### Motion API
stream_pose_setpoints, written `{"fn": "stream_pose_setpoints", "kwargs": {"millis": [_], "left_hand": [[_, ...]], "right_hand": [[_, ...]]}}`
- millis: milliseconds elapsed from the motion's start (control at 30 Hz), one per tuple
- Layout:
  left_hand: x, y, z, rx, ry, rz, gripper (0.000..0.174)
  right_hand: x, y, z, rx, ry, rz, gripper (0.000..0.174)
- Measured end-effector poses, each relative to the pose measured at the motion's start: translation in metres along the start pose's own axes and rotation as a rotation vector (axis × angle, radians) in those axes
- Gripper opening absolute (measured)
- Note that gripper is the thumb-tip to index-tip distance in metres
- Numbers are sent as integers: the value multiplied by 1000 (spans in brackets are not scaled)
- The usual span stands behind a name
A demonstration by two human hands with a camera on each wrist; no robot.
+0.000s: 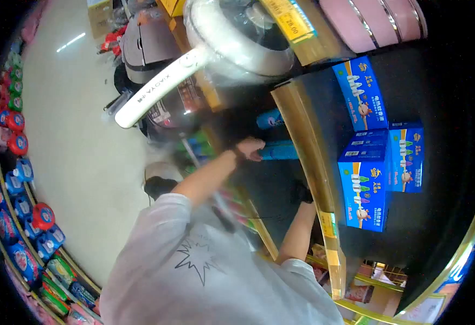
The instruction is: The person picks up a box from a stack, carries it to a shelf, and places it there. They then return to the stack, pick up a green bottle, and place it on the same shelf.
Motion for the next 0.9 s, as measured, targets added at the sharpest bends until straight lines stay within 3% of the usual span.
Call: {"fn": "stream_pose_setpoints", "kwargs": {"millis": [67,133,267,333,367,433,533,633,833,900], "left_hand": [[7,-11,1,6,-52,-23,26],[12,-30,35,492,132,642,26],[31,-16,45,774,179,1145,28],[27,-16,56,1303,-12,1226,28],[16,9,88,1315,-79,1153,27],[10,8,89,1335,-205,1011,26],[15,6,91,1155,-162,1197,27],[27,-40,16,1232,-110,1156,30],[28,-51,-4,1444,-213,1024,30],[32,-50,6,1239,-174,1182,30]], "right_hand": [[5,5,4,5,3,-16,38],[10,10,9,6,7,-25,37],[14,15,14,4,1,-53,36],[18,17,16,5,2,-61,36],[20,18,16,7,2,-63,36],[23,19,16,16,0,-67,35],[22,20,19,22,-4,-67,35],[26,21,21,24,-1,-63,34],[27,23,23,44,9,-62,33],[28,23,22,52,10,-58,32]]}}
Point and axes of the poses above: each hand's wrist, its own z-axis towards the middle knuckle, its own x-axis out of the palm, y = z × x, the point moved 9 cm from there along z, towards the middle knuckle, and after that the axes turned 2 degrees about -y, right-handed, at the moved point
